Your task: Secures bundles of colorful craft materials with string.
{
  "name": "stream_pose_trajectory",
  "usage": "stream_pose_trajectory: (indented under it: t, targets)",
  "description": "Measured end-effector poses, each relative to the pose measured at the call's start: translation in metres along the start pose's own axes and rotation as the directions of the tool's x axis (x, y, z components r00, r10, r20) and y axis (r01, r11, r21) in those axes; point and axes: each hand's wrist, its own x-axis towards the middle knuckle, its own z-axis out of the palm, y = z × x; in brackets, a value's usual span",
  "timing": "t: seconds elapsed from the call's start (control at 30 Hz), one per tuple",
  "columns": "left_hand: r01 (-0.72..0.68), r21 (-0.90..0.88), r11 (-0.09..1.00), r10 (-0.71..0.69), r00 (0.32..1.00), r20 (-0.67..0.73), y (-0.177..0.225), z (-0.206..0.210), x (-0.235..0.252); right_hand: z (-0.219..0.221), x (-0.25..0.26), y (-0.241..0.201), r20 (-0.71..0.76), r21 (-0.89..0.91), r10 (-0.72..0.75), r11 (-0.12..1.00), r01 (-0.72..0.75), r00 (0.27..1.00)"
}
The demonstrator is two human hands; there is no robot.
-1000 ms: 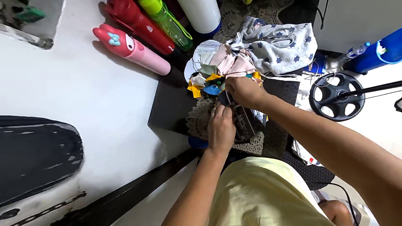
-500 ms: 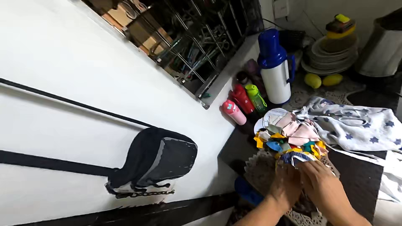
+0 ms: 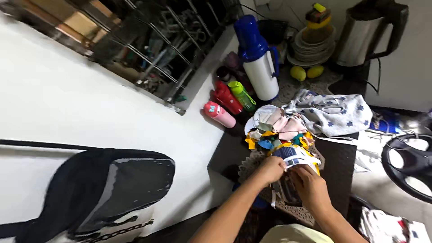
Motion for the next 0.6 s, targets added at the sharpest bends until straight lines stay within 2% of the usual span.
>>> stream_pose_trajectory:
  t: [0.17, 0.27, 0.47, 0.6]
  targets:
    - [0.103, -0.199, 0.975, -0.089, 0.993, 0.079, -0.004, -0.009, 0.003, 0.007, 0.002, -0.005, 0.021, -0.015, 0.035, 0.999, -0.035, 0.999]
    - [0.113, -0.284, 0.952, -0.095, 0.993, 0.076, -0.006, -0.009, 0.005, 0.017, 0.002, -0.005, -0.040, -0.043, 0.006, 0.999, -0.008, 0.999]
    - [0.056, -0.337, 0.940, -0.054, 0.998, 0.013, -0.017, -0.004, 0.006, 0.022, -0.001, -0.004, -0.116, -0.005, 0.016, 1.000, -0.017, 0.993]
    - [-0.007, -0.336, 0.942, 0.003, 1.000, -0.013, -0.024, -0.003, 0.007, 0.018, 0.003, -0.006, -0.075, -0.017, 0.048, 0.999, -0.050, 0.996]
